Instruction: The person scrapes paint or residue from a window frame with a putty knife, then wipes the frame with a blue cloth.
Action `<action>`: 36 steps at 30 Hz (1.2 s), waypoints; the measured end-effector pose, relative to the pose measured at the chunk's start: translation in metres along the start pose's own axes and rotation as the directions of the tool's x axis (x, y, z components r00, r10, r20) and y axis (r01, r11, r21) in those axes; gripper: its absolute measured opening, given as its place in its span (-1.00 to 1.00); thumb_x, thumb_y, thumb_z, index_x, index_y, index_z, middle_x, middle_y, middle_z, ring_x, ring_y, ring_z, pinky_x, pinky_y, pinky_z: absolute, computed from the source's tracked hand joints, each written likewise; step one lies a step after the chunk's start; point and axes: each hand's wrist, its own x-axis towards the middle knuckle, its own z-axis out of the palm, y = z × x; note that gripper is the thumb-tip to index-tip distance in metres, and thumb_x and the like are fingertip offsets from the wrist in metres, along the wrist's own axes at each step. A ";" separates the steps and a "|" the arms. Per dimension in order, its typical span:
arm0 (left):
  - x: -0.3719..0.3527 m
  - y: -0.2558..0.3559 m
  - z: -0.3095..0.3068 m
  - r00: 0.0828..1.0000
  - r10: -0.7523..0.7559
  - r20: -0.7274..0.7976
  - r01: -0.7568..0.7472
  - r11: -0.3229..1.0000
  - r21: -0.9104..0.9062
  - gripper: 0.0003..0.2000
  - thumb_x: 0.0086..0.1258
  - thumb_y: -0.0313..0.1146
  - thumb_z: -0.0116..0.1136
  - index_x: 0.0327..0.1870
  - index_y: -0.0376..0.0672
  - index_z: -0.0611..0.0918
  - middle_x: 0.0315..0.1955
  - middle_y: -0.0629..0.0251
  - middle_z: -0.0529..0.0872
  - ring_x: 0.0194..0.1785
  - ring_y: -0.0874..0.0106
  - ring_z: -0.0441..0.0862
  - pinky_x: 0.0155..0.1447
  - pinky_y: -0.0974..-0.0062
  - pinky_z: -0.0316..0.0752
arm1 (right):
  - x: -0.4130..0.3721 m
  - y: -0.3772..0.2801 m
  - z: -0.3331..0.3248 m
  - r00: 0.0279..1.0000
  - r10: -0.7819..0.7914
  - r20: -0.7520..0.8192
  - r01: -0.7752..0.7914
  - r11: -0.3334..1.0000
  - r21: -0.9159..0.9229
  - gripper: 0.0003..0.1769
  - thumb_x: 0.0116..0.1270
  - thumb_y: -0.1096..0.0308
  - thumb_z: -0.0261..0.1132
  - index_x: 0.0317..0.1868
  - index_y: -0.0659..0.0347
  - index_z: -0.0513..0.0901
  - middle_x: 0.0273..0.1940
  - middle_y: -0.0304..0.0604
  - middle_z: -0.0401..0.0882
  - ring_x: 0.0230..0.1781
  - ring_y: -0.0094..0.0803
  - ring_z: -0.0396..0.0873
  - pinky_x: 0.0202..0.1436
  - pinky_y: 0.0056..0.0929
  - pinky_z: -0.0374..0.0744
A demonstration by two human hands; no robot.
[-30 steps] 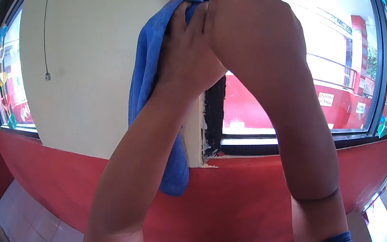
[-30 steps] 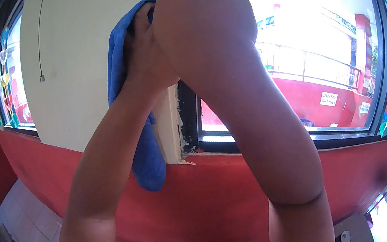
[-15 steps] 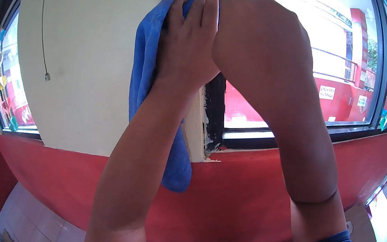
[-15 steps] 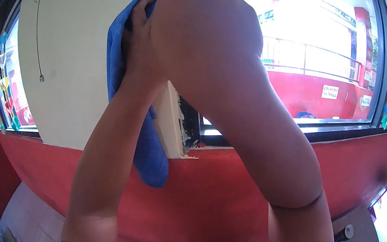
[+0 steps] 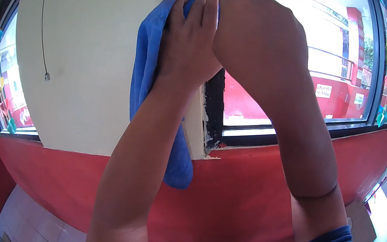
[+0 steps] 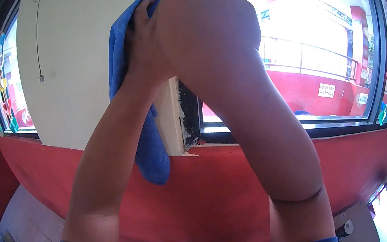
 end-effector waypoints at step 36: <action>0.010 -0.005 -0.001 0.998 0.053 0.025 -0.054 0.998 0.044 0.02 0.35 -0.41 0.36 0.64 -0.46 -0.16 0.32 0.08 0.68 0.29 0.12 0.60 0.61 0.14 0.15 | -0.059 0.099 0.119 0.776 0.092 -0.624 0.051 0.977 0.207 -0.55 0.27 0.37 0.52 0.19 -0.16 0.78 -0.13 -0.28 0.57 -0.40 -0.51 0.65 -0.49 -0.54 0.60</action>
